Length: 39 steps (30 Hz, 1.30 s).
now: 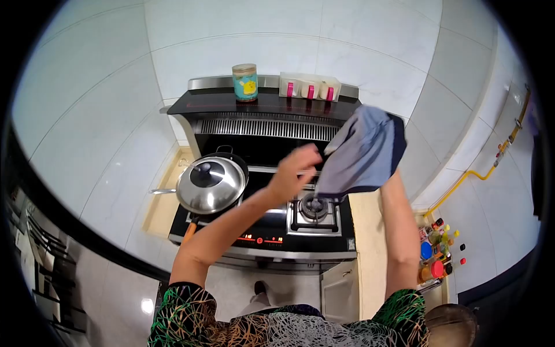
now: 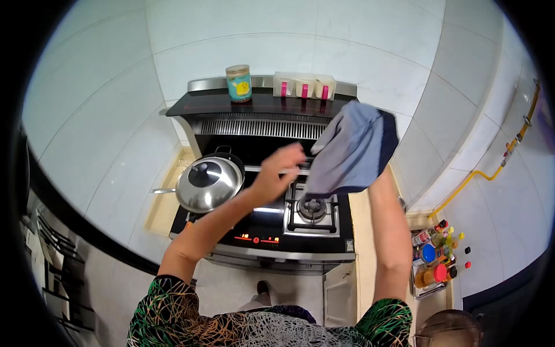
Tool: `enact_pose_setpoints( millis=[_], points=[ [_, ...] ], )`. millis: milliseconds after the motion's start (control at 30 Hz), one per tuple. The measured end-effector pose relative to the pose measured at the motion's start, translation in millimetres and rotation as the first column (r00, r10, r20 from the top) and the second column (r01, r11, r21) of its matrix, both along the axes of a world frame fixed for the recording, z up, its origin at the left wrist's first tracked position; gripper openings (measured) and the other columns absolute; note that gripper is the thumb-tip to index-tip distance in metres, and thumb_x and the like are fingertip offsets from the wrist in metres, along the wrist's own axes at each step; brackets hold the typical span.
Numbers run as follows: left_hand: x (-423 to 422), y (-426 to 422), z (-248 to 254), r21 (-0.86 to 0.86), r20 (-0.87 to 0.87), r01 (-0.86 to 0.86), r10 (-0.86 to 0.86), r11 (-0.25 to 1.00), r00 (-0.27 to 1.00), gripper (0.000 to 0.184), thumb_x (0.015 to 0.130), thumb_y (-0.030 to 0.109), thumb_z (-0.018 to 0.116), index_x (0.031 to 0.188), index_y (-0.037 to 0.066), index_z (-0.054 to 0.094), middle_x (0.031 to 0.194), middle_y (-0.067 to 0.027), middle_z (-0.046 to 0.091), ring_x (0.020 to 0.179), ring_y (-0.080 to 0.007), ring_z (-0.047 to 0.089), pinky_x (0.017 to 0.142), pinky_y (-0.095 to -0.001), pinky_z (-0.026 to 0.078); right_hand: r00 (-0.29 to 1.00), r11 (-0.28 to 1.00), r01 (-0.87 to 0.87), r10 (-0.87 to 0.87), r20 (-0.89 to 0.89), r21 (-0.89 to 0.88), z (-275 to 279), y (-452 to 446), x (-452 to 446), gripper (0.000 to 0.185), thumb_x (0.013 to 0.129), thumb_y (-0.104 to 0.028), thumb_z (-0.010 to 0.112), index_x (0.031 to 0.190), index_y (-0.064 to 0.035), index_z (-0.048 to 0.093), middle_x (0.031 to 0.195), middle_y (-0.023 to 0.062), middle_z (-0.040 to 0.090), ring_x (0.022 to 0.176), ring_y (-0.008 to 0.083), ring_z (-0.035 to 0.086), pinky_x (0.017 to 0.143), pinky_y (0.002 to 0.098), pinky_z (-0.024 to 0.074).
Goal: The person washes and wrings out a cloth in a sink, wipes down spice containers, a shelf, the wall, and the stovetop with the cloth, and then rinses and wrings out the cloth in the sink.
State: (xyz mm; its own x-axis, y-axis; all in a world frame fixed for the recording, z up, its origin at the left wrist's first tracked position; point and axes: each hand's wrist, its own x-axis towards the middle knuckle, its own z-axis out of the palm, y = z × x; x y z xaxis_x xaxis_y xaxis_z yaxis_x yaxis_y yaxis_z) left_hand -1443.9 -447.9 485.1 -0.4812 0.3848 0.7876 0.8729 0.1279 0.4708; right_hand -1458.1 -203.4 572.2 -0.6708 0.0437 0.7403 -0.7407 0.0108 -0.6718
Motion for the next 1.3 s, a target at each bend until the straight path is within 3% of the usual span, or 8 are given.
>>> enact_pose_setpoints(
  millis=[100, 233, 300, 333, 467, 633, 900, 1300],
  points=[
    [-93, -11, 34, 0.192, -0.059, -0.286, 0.301, 0.939, 0.952, 0.057, 0.072, 0.015, 0.07, 0.122, 0.002, 0.045, 0.131, -0.016, 0.038, 0.116, -0.0281, 0.042, 0.088, -0.0339, 0.042, 0.728, 0.515, 0.672, -0.328, -0.602, 0.533, 62, 21, -49, 0.025, 0.085, -0.017, 0.051, 0.106, -0.0051, 0.053, 0.098, 0.0077, 0.057, 0.091, 0.0201, 0.053, 0.082, 0.0289, 0.0433],
    [-207, -9, 62, 0.103, 0.264, -0.456, 0.418, 0.884, 0.869, 0.112, 0.052, 0.03, 0.084, 0.132, -0.007, 0.015, 0.133, -0.0272, 0.024, 0.124, -0.038, 0.027, 0.104, -0.041, 0.026, 0.872, 0.684, 0.483, -0.319, -0.372, 0.546, 64, 71, -127, 0.017, 0.081, -0.016, 0.056, 0.096, -0.0076, 0.056, 0.091, 0.0046, 0.056, 0.085, 0.0181, 0.052, 0.077, 0.0279, 0.0435],
    [-252, -8, 72, 0.022, 0.413, -0.424, 0.378, 0.905, 0.828, 0.128, 0.045, 0.032, 0.087, 0.134, -0.007, 0.004, 0.135, -0.029, 0.021, 0.126, -0.0378, 0.024, 0.105, -0.0398, 0.024, 0.64, 0.085, 0.714, -0.482, -0.599, 0.695, 86, 75, -147, 0.016, 0.079, -0.016, 0.061, 0.092, -0.0086, 0.058, 0.088, 0.0023, 0.057, 0.082, 0.0161, 0.052, 0.076, 0.027, 0.0434],
    [-270, -9, 75, 0.027, 0.417, -0.425, 0.376, 0.905, 0.827, 0.128, 0.045, 0.032, 0.087, 0.134, -0.007, 0.004, 0.135, -0.029, 0.021, 0.126, -0.0378, 0.024, 0.105, -0.0398, 0.024, 0.645, 0.052, 0.692, -0.493, -0.584, 0.72, 91, 77, -163, 0.017, 0.079, -0.016, 0.061, 0.093, -0.0084, 0.057, 0.088, 0.0024, 0.057, 0.082, 0.0158, 0.052, 0.075, 0.0269, 0.0438],
    [-325, -18, 59, 0.034, 0.559, -0.296, 0.227, 0.955, 0.797, 0.14, 0.041, 0.029, 0.089, 0.134, -0.008, -0.009, 0.139, -0.0297, 0.012, 0.132, -0.0333, 0.017, 0.107, -0.0348, 0.019, 0.916, 0.553, 0.267, -0.399, -0.03, 0.789, 88, 79, -253, 0.021, 0.077, -0.015, 0.062, 0.096, -0.0077, 0.057, 0.088, 0.0027, 0.058, 0.081, 0.0148, 0.054, 0.074, 0.0266, 0.0455],
    [-327, -15, 72, 0.088, 0.6, -0.053, -0.011, 0.995, 0.8, 0.132, 0.046, 0.013, 0.087, 0.139, -0.001, -0.006, 0.139, -0.0241, 0.021, 0.128, -0.0295, 0.026, 0.104, -0.0333, 0.023, 0.77, 0.841, -0.244, -0.136, 0.624, 0.483, 44, 58, -337, 0.026, 0.075, -0.013, 0.064, 0.099, -0.0069, 0.057, 0.088, 0.0031, 0.06, 0.08, 0.0136, 0.056, 0.071, 0.0262, 0.0475],
    [-325, -20, 70, 0.273, 0.632, 0.012, -0.189, 0.962, 0.751, 0.12, 0.048, 0.0, 0.082, 0.14, 0.002, 0.005, 0.13, -0.0181, 0.037, 0.113, -0.0256, 0.044, 0.081, -0.0312, 0.048, 0.576, 0.813, -0.524, 0.118, 0.809, 0.254, 42, 78, -346, 0.03, 0.072, -0.009, 0.065, 0.101, -0.0062, 0.057, 0.086, 0.0032, 0.061, 0.075, 0.0119, 0.059, 0.065, 0.0257, 0.0502],
    [-332, -23, 65, 0.172, 0.571, 0.005, -0.104, 0.985, 0.814, 0.107, 0.053, 0.003, 0.076, 0.14, 0.003, 0.013, 0.119, -0.0136, 0.049, 0.107, -0.0202, 0.047, 0.092, -0.0259, 0.037, 0.863, 0.399, -0.494, 0.12, 0.49, 0.772, 72, 0, -352, 0.035, 0.07, -0.02, 0.07, 0.099, -0.0031, 0.06, 0.091, 0.0027, 0.059, 0.084, 0.0096, 0.048, 0.075, 0.0284, 0.0447]
  ],
)
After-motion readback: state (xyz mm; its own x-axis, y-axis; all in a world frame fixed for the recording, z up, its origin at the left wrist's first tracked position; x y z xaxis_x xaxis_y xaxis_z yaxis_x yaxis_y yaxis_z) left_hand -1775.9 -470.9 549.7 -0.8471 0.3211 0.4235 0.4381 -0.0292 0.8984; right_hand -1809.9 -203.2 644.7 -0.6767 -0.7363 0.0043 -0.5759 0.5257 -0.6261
